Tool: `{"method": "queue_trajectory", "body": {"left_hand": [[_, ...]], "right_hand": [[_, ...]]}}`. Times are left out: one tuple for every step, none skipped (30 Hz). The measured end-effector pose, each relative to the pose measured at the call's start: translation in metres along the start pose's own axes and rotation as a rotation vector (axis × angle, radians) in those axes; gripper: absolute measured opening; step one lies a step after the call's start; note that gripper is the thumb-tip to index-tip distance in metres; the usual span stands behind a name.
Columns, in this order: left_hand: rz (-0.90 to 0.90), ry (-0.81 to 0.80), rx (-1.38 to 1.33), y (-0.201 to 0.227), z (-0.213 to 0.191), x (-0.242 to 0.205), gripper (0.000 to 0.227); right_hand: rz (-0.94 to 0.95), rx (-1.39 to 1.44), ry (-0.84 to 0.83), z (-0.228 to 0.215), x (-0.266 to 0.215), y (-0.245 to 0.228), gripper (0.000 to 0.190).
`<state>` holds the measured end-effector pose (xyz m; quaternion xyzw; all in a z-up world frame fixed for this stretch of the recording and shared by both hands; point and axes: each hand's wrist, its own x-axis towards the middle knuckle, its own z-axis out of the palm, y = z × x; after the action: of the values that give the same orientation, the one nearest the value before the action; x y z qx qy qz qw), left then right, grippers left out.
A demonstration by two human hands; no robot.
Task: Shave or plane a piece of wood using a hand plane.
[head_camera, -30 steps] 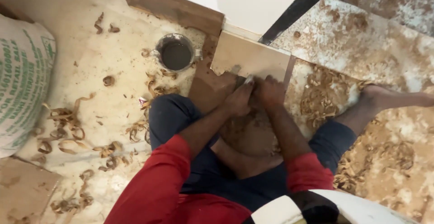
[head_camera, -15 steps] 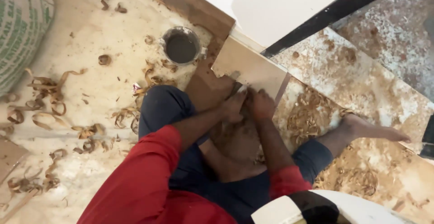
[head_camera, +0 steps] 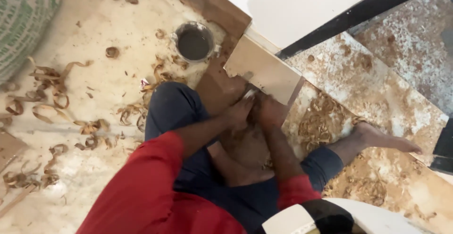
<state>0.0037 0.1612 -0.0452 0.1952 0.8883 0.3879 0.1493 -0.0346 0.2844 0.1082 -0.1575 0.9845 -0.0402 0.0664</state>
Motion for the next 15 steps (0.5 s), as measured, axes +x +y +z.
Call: {"method": "queue_trajectory", "body": {"left_hand": [[0.032, 0.058, 0.039, 0.000, 0.017, -0.021, 0.112], [0.033, 0.053, 0.034, 0.023, -0.001, -0.042, 0.112], [0.022, -0.046, 0.099, 0.046, -0.020, -0.063, 0.116], [0.003, -0.133, 0.171, 0.066, -0.043, -0.082, 0.119], [-0.002, -0.125, 0.174, 0.049, -0.031, -0.062, 0.119], [-0.014, -0.055, 0.110, 0.035, -0.016, -0.047, 0.114], [-0.026, 0.015, 0.047, 0.021, -0.001, -0.034, 0.109], [-0.025, 0.021, 0.044, 0.020, -0.015, -0.012, 0.109], [-0.003, -0.010, 0.087, 0.020, -0.029, 0.008, 0.112], [0.024, -0.035, 0.138, 0.018, -0.050, 0.034, 0.115], [0.030, -0.021, 0.145, 0.010, -0.043, 0.041, 0.115], [0.025, -0.053, 0.107, 0.001, -0.031, 0.041, 0.114], [0.020, -0.084, 0.069, -0.008, -0.019, 0.044, 0.113], [0.015, -0.085, 0.066, -0.003, -0.015, 0.017, 0.113], [0.047, -0.067, 0.102, 0.003, -0.010, -0.008, 0.110]], "right_hand": [[-0.024, -0.069, -0.036, 0.009, -0.016, -0.003, 0.027], [-0.020, -0.071, -0.042, 0.016, -0.030, -0.004, 0.027], [-0.108, -0.075, 0.046, 0.022, -0.044, -0.005, 0.030], [-0.208, -0.078, 0.143, 0.028, -0.051, -0.008, 0.032], [-0.218, -0.078, 0.148, 0.031, -0.035, 0.000, 0.032], [-0.195, -0.020, 0.168, 0.034, -0.024, 0.005, 0.031], [-0.171, 0.038, 0.187, 0.037, -0.014, 0.011, 0.030], [-0.175, 0.033, 0.188, 0.024, -0.002, 0.009, 0.030], [-0.072, 0.058, 0.111, 0.010, 0.011, 0.008, 0.030], [0.031, 0.083, 0.046, -0.005, 0.029, 0.006, 0.030], [0.025, 0.077, 0.060, -0.008, 0.029, 0.006, 0.030], [0.035, 0.075, 0.047, -0.007, 0.023, 0.005, 0.034], [0.044, 0.074, 0.035, -0.004, 0.019, 0.005, 0.037], [0.042, 0.075, 0.030, 0.003, 0.000, 0.002, 0.037], [-0.004, 0.053, 0.004, 0.011, -0.017, 0.000, 0.043]]}}
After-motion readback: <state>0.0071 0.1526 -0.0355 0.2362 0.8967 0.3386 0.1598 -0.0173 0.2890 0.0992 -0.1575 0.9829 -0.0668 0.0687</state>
